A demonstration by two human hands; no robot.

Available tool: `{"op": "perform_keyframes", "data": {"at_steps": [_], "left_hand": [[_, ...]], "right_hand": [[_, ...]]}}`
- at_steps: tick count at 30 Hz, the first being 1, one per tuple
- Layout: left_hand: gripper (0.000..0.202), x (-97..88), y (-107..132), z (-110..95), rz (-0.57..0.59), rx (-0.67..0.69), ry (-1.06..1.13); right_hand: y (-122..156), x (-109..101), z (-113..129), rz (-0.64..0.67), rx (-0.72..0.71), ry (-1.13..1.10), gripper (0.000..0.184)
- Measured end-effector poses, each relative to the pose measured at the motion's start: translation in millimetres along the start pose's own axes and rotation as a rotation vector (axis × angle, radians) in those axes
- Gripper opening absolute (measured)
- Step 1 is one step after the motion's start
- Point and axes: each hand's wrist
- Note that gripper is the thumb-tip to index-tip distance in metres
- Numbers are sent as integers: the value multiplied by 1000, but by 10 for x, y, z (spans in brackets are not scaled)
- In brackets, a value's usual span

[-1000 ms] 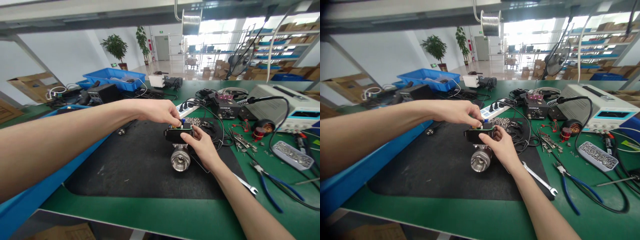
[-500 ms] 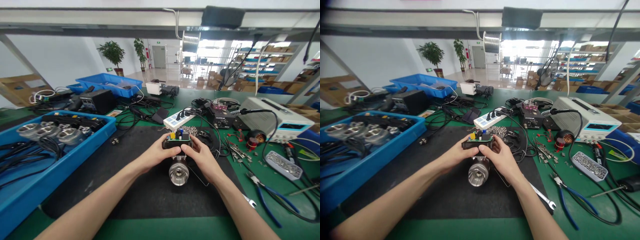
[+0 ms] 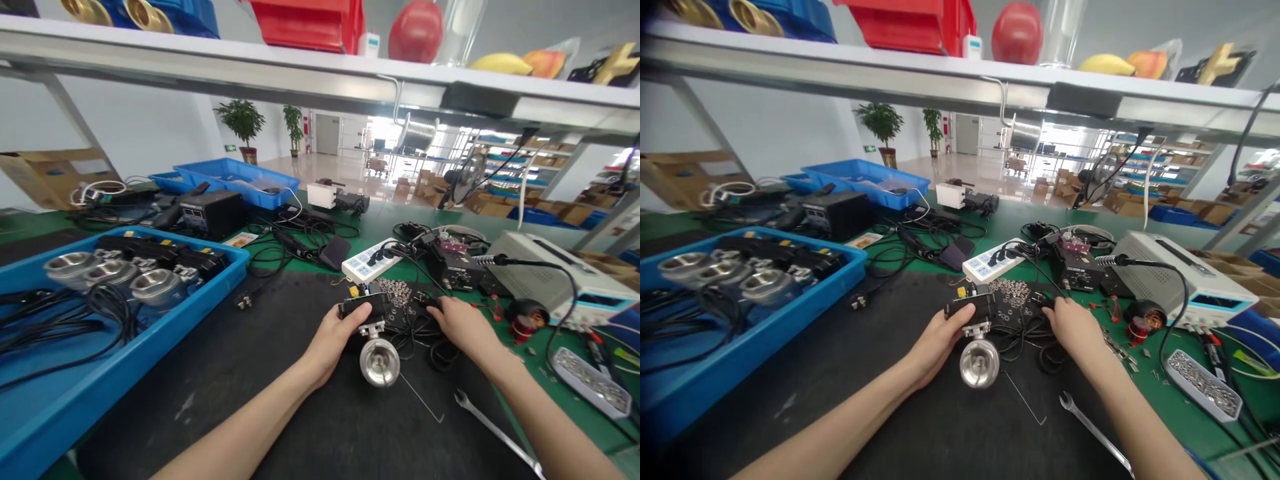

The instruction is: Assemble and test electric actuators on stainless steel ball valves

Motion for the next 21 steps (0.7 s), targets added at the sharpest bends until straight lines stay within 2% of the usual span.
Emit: {"op": "perform_keyframes", "data": {"at_steps": [4, 8, 12, 17, 21], "left_hand": [[56, -19, 6, -29, -37, 7, 41], [56, -58, 25, -18, -67, 20, 71], [57, -80, 33, 26, -92, 15, 77], [59, -88, 39, 53, -117, -1, 62], [61, -99, 38, 48, -144, -5, 45]], "right_hand": [[-85, 28, 97, 18, 27, 125, 27], [-170, -136, 281, 31, 8, 30, 34], [-248, -273, 689, 147, -105, -178, 38], [-420, -214, 1291, 277, -219, -228, 35], [-569, -59, 1622, 221, -242, -134, 39]]}}
Point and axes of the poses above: each hand's wrist, its own y-axis away from the middle knuckle, its own x-axis out of the palm, z = x × y, and after that the axes turned 14 degrees about x, right-handed
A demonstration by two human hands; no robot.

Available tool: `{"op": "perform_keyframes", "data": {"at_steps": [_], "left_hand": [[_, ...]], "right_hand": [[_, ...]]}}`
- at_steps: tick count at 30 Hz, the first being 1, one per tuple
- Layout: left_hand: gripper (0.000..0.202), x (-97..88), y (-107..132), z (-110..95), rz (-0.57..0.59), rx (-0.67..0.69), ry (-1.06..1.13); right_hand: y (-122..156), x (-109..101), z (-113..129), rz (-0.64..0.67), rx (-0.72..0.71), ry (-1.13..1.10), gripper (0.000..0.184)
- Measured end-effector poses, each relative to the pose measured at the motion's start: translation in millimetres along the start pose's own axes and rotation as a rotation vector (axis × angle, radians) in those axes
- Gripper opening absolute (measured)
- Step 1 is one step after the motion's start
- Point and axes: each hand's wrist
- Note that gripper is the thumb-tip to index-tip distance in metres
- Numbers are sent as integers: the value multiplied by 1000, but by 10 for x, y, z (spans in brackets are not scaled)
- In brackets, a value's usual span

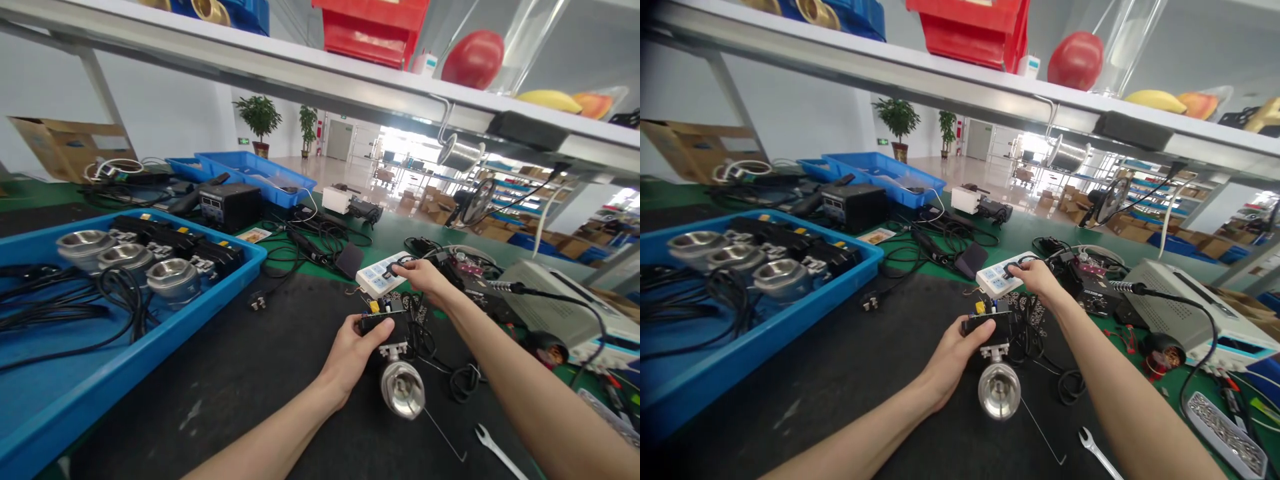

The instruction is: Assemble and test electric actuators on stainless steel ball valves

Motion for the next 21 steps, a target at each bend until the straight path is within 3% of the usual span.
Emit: {"op": "perform_keyframes", "data": {"at_steps": [8, 21], "left_hand": [[59, -14, -23, 22, -3, -11, -5], [50, 6, -76, 41, 10, -25, 59]], "right_hand": [[-74, 355, 254, -196, -33, 291, 35], [-53, 398, 253, -219, 0, 469, 45]]}}
Point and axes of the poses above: each hand's wrist, its own y-axis away from the middle knuckle, its own x-axis out of the palm, z = x × y, and after that the axes turned 14 degrees about x, right-handed
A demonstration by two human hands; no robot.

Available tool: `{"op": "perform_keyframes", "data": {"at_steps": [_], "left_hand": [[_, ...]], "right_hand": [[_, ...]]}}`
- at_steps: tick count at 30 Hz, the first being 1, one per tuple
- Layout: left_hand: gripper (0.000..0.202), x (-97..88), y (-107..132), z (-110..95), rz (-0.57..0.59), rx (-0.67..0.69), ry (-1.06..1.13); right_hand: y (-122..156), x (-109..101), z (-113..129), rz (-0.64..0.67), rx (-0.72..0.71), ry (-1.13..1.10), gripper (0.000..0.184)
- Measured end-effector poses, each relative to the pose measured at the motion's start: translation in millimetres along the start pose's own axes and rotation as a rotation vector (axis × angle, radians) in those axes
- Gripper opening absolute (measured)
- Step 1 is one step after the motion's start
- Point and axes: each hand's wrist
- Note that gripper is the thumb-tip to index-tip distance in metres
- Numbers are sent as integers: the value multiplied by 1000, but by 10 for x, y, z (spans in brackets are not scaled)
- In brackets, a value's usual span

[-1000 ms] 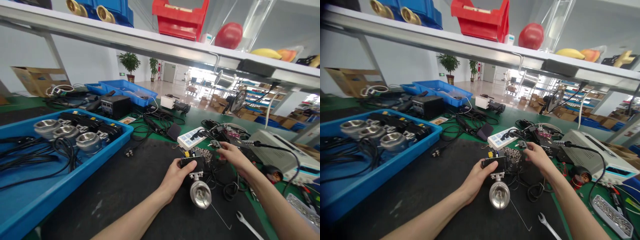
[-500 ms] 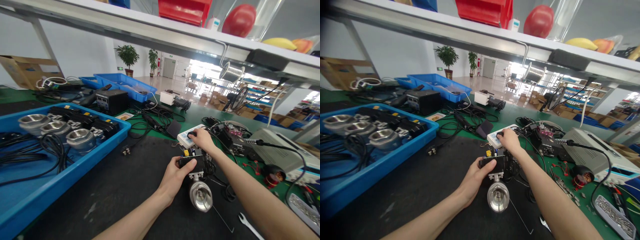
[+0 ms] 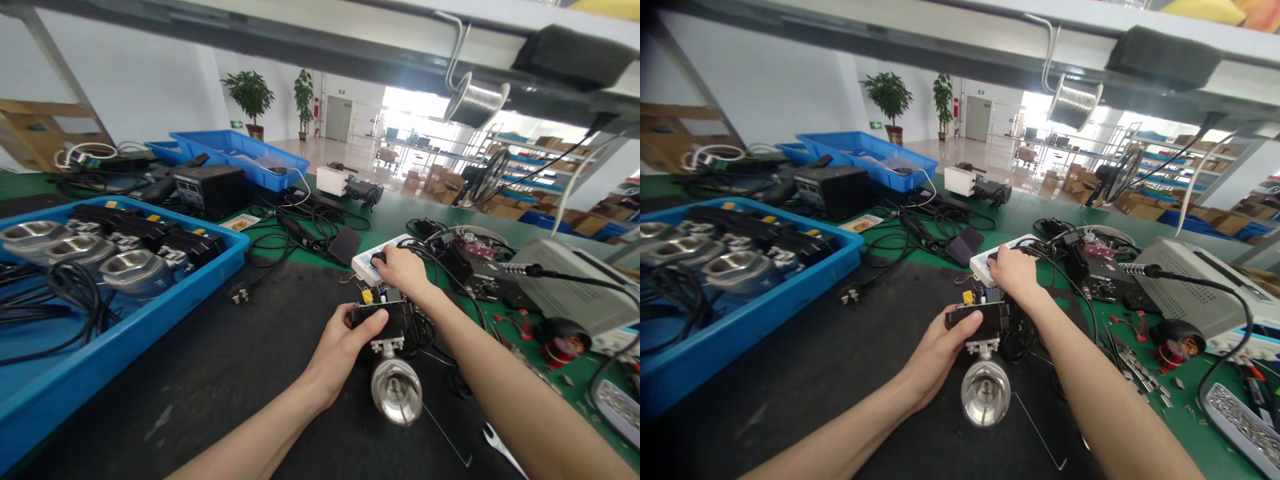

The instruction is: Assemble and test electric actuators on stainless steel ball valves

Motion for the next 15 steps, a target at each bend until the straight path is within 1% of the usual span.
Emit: {"op": "perform_keyframes", "data": {"at_steps": [3, 9, 15], "left_hand": [[49, 4, 0, -12, -2, -5, 7], [54, 11, 8, -43, -24, -8, 30], [55, 27, -4, -40, -28, -3, 30]], "right_hand": [[-41, 21, -9, 27, -8, 2, 45], [-108, 39, -39, 68, -55, -2, 45], [-121, 51, -29, 83, -55, -16, 43]]}}
Point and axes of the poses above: each hand's wrist, its own y-axis away from the middle knuckle, its own x-axis out of the palm, z = x × y, and after that the axes turned 14 degrees about x, right-handed
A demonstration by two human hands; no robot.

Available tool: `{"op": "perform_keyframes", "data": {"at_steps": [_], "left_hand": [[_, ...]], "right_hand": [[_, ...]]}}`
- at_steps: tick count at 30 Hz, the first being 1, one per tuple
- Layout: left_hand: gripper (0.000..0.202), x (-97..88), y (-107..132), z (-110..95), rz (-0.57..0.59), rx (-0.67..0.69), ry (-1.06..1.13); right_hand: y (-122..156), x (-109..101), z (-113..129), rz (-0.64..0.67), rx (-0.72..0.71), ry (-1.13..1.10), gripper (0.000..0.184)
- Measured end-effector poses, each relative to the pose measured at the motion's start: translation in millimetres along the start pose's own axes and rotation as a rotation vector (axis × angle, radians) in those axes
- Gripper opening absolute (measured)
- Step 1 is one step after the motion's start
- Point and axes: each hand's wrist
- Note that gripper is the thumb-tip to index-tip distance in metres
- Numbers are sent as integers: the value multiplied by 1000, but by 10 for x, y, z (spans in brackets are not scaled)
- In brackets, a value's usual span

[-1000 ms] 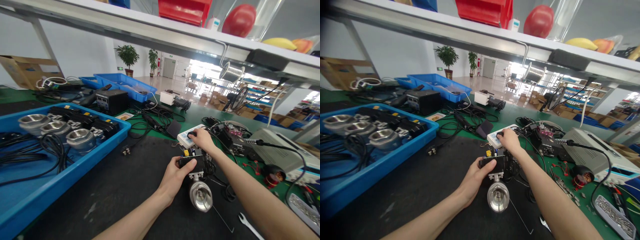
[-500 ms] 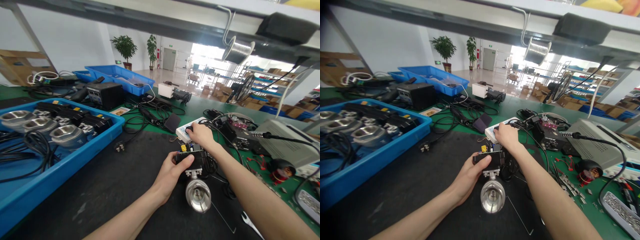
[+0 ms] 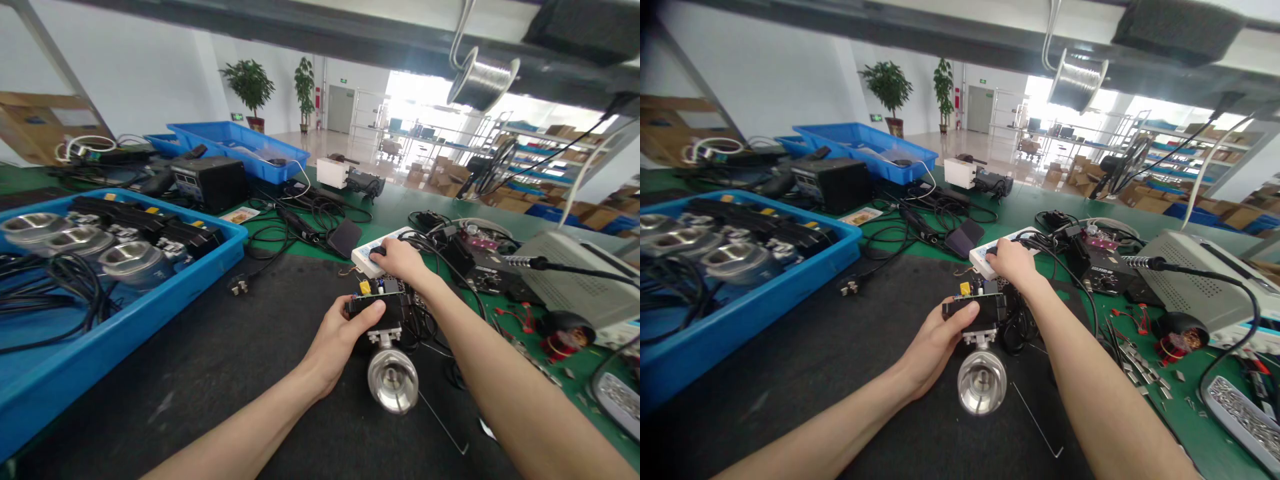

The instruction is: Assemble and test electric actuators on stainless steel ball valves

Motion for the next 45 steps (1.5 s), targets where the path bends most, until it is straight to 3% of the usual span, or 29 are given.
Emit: {"op": "perform_keyframes", "data": {"at_steps": [21, 45], "left_hand": [[41, 65, -6, -23, 88, 20, 17], [45, 61, -7, -13, 44, 14, -11]], "right_hand": [[86, -32, 32, 1, 47, -16, 45], [67, -21, 30, 5, 55, -28, 45]]}}
Point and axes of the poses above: each hand's wrist, its own y-axis away from the middle knuckle, its own x-axis out of the palm, z = x × y, and after that the axes turned 14 degrees about x, right-handed
